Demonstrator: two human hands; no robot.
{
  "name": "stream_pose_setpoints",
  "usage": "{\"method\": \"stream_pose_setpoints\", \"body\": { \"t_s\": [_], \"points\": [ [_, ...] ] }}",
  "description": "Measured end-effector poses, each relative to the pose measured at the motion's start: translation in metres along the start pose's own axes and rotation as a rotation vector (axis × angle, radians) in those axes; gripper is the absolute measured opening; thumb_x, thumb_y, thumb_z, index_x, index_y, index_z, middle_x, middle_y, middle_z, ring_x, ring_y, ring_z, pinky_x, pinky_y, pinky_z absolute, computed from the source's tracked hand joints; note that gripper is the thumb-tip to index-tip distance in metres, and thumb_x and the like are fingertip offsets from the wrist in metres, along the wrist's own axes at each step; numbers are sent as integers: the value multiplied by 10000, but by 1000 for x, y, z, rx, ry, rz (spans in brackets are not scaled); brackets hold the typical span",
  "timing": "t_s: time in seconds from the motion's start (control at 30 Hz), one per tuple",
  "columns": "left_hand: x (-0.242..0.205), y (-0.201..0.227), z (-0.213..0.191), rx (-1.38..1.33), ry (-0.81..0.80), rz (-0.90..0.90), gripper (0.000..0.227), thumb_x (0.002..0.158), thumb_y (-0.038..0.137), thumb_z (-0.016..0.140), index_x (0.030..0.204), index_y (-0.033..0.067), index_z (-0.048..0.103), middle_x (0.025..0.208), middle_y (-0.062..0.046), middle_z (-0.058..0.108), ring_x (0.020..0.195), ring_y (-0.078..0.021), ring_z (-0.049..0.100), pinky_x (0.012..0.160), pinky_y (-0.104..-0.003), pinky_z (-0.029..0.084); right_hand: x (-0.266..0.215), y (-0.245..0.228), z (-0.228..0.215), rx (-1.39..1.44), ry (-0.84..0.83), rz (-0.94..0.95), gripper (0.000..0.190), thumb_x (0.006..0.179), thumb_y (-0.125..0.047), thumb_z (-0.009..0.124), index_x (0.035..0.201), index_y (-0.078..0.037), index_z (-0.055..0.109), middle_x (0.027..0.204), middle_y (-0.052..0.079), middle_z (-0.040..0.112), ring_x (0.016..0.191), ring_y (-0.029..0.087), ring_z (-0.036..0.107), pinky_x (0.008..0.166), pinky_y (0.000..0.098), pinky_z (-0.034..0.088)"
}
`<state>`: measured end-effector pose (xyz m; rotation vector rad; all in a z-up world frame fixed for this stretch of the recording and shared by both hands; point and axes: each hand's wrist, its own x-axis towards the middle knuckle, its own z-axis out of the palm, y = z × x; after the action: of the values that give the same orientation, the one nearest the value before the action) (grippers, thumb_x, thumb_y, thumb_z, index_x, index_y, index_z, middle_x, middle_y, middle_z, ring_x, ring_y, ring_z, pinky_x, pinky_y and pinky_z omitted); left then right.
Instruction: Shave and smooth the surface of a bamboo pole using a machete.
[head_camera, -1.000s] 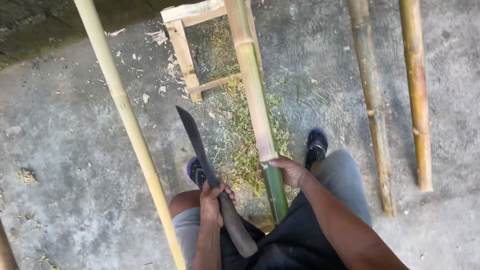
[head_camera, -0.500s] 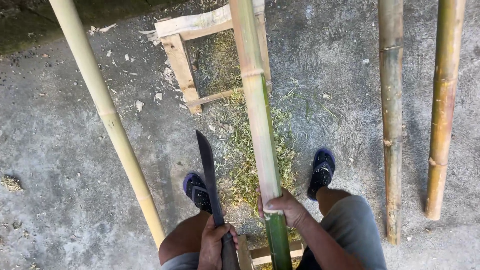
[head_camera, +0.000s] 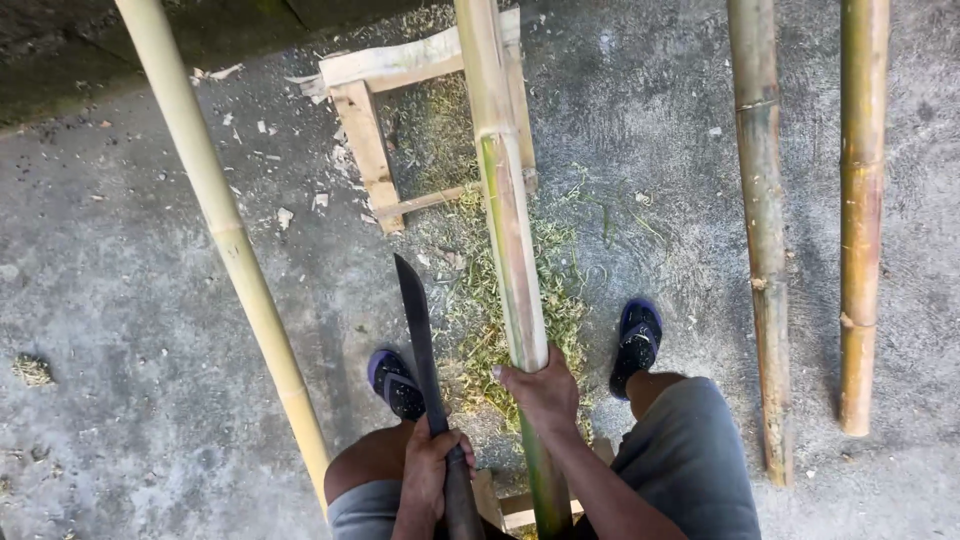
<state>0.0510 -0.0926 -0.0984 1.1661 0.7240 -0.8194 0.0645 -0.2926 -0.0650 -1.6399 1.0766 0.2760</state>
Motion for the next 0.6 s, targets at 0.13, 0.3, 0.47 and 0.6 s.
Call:
{"method": "stream_pose_setpoints", "body": {
  "t_s": [0.13,0.3,0.47,0.6],
  "points": [
    [4,1,7,79,-7,-11,363,870,9,556,1219,87,499,653,-128,623,516,-226,616,437,-356,518,9,9,2,9,47,-76,692,722,-308,872,1246,-46,504,916,110,759,627,150,725,518,319,623],
    [6,-12,-2,148,-45,112,201,897,3,544,1070,40,450,683,-115,625,530,-213,621,430,-362,531,-5,-8,-7,-104,-26,20,668,783,-359,839,1264,-35,508,909,152,739,625,233,692,534,361,604],
    [4,-8,4,143,-19,95,246,883,19,538,1107,90,465,670,-117,610,506,-215,601,406,-378,503,8,17,-2,-88,39,-229,754,732,-370,866,1280,-23,482,916,150,752,686,213,731,682,366,612],
    [3,-9,0,158,21,53,301,879,12,530,1151,130,478,669,-128,603,488,-226,585,408,-391,499,-13,25,-3,-189,26,-234,793,777,-353,793,1358,-21,368,965,144,708,716,267,740,695,394,649]
  ]
}}
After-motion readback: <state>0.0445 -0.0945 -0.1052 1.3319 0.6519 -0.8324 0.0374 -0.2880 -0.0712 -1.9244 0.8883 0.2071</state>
